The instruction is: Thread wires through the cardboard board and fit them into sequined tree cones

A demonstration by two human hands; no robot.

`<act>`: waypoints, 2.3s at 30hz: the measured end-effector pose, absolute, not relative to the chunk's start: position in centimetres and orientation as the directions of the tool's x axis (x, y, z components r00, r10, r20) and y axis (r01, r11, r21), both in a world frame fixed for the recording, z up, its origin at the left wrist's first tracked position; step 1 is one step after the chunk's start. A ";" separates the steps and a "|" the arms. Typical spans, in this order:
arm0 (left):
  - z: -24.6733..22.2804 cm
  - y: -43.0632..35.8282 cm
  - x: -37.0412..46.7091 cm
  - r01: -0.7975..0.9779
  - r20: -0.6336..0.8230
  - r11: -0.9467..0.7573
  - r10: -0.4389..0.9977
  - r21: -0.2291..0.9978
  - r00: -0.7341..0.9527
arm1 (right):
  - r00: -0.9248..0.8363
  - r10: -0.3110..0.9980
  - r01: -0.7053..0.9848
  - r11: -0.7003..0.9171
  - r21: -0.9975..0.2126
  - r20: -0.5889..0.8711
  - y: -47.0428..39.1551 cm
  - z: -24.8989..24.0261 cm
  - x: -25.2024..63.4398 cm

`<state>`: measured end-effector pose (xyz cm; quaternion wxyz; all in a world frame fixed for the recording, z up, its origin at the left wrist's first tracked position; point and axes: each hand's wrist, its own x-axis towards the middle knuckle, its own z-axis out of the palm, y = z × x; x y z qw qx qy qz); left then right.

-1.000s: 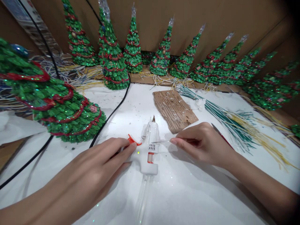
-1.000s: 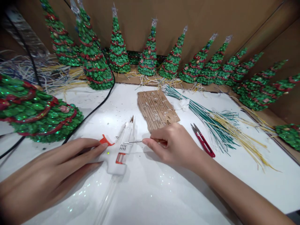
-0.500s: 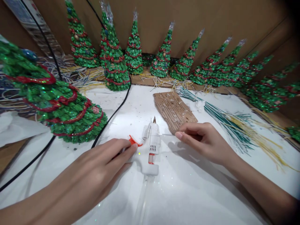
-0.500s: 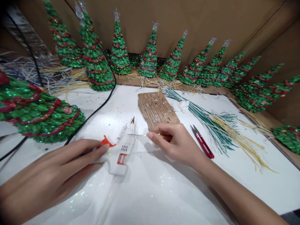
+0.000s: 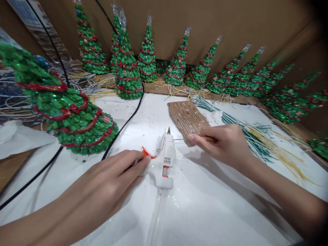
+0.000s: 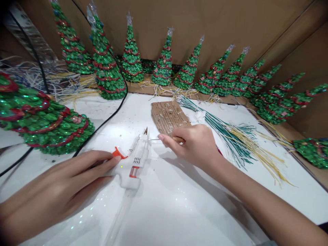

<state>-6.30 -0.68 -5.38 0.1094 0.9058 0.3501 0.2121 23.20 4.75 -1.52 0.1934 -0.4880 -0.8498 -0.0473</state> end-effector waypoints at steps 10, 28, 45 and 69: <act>-5.5 -0.7 -6.3 0.587 0.302 -0.743 0.667 0.321 0.681 | -0.487 0.817 0.856 0.516 -0.016 0.310 6.3 -1.8 22.7; -5.6 -0.7 -6.3 0.581 0.287 -0.742 0.668 0.336 0.687 | -0.441 0.881 0.881 0.461 -0.107 0.170 6.9 -1.5 22.5; -5.7 -0.7 -6.4 0.582 0.304 -0.747 0.663 0.321 0.684 | -0.488 0.863 0.859 0.502 -0.099 0.132 6.6 -1.8 23.0; -5.8 -0.7 -6.4 0.582 0.301 -0.747 0.664 0.323 0.685 | -0.547 0.833 0.824 0.554 -0.120 0.085 5.7 -1.3 22.7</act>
